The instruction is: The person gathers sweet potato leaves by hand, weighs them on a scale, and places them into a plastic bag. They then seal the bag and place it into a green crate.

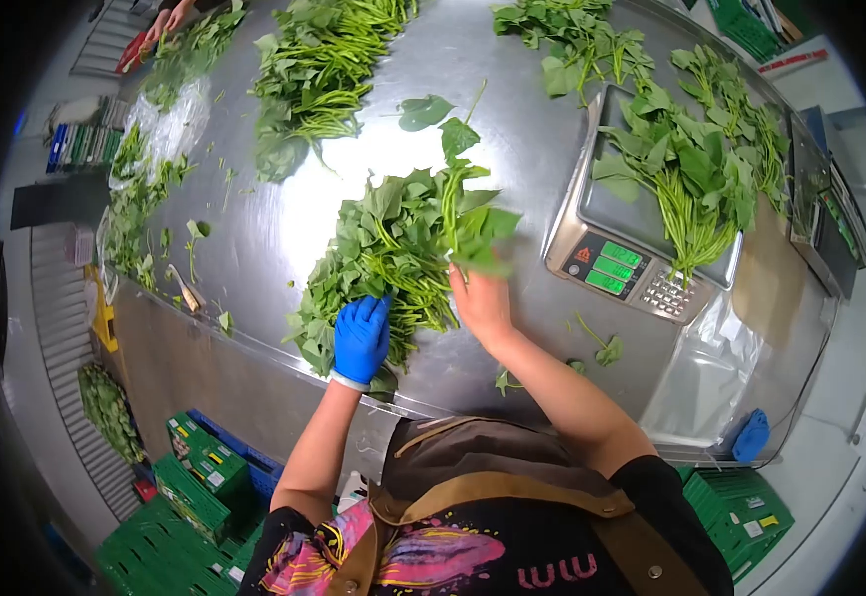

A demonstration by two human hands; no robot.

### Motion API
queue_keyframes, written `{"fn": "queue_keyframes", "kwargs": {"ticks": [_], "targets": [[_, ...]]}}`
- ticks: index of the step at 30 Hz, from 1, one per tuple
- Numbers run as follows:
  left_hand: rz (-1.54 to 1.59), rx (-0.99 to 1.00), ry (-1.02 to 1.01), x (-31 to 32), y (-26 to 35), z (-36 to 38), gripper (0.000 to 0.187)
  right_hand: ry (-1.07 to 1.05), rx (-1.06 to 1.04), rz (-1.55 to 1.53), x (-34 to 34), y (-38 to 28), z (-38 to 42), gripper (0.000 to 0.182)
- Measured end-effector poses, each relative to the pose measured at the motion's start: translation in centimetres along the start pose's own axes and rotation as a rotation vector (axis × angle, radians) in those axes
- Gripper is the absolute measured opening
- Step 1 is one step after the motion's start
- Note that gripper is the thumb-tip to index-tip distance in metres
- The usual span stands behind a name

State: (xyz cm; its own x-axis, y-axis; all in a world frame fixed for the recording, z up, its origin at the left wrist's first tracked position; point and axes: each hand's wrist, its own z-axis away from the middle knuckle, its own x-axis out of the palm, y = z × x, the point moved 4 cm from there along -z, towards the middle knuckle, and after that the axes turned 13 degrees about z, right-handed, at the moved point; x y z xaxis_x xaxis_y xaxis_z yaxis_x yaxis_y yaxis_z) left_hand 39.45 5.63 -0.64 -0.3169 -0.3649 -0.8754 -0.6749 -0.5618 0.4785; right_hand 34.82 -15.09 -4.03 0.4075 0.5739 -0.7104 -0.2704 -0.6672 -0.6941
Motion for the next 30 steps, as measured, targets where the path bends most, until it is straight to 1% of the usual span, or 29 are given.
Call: {"fn": "queue_keyframes", "kwargs": {"ticks": [1, 4, 5, 8, 11, 14, 15, 16, 17, 18, 20, 21, 24, 26, 27, 30], "targets": [[-0.020, 0.010, -0.008, 0.0, 0.0, -0.1, 0.056, -0.114, -0.131, 0.159, 0.2, -0.6, 0.1, 0.028], [0.011, 0.005, 0.034, -0.3, 0.9, -1.2, 0.059, -0.195, -0.292, 0.257, 1.3, -2.9, -0.1, 0.038], [0.018, -0.006, 0.031, -0.3, 0.9, -1.3, 0.059, -0.293, -0.211, 0.250, 1.9, -3.3, 0.0, 0.052], [0.132, 0.003, 0.085, -0.4, 0.5, -1.1, 0.058, -0.352, -0.144, 0.292, 3.0, -3.8, -0.5, 0.060], [0.120, 0.090, 0.115, 0.0, 0.1, -0.3, 0.052, -0.411, -0.003, 0.248, 4.7, -2.0, -1.4, 0.054], [0.096, 0.111, 0.103, 0.1, -0.1, 0.1, 0.048, -0.545, 0.048, 0.196, 3.6, -1.2, -3.4, 0.046], [0.108, 0.111, 0.101, 0.1, -0.2, 0.3, 0.049, -0.443, 0.128, -0.200, 3.0, -0.3, -4.3, 0.041], [0.122, 0.109, 0.102, 0.0, -0.3, 0.4, 0.051, -0.485, 0.361, -0.357, 3.2, 1.4, -4.7, 0.037], [0.136, 0.112, 0.103, 0.0, -0.2, 0.3, 0.053, -0.550, 0.425, -0.457, 2.9, 2.7, -5.0, 0.035], [0.151, 0.116, 0.105, 0.0, 0.0, 0.2, 0.053, -0.609, 0.498, -0.559, 2.0, 2.6, -5.1, 0.033], [0.177, 0.135, 0.109, -0.1, 0.6, -0.5, 0.055, -0.669, 0.554, -0.528, 2.1, 3.1, -4.7, 0.032], [0.170, 0.128, 0.080, -0.1, 0.9, -1.0, 0.055, -0.702, 0.580, -0.513, 2.2, 3.2, -4.5, 0.031], [0.124, 0.101, 0.008, 0.5, 2.1, -2.5, 0.058, -0.632, 0.566, -0.573, 2.6, 2.9, -4.3, 0.030], [0.068, 0.107, -0.020, 1.2, 2.5, -3.5, 0.060, -0.633, 0.479, -0.550, 3.1, 1.7, -4.0, 0.032], [0.005, 0.077, -0.029, 1.6, 2.5, -3.9, 0.058, -0.629, 0.439, -0.538, 3.3, 1.1, -3.9, 0.033], [-0.096, 0.061, -0.131, 2.9, 1.4, -3.8, 0.055, -0.701, 0.305, -0.335, 6.3, 2.8, -3.1, 0.037]]}}
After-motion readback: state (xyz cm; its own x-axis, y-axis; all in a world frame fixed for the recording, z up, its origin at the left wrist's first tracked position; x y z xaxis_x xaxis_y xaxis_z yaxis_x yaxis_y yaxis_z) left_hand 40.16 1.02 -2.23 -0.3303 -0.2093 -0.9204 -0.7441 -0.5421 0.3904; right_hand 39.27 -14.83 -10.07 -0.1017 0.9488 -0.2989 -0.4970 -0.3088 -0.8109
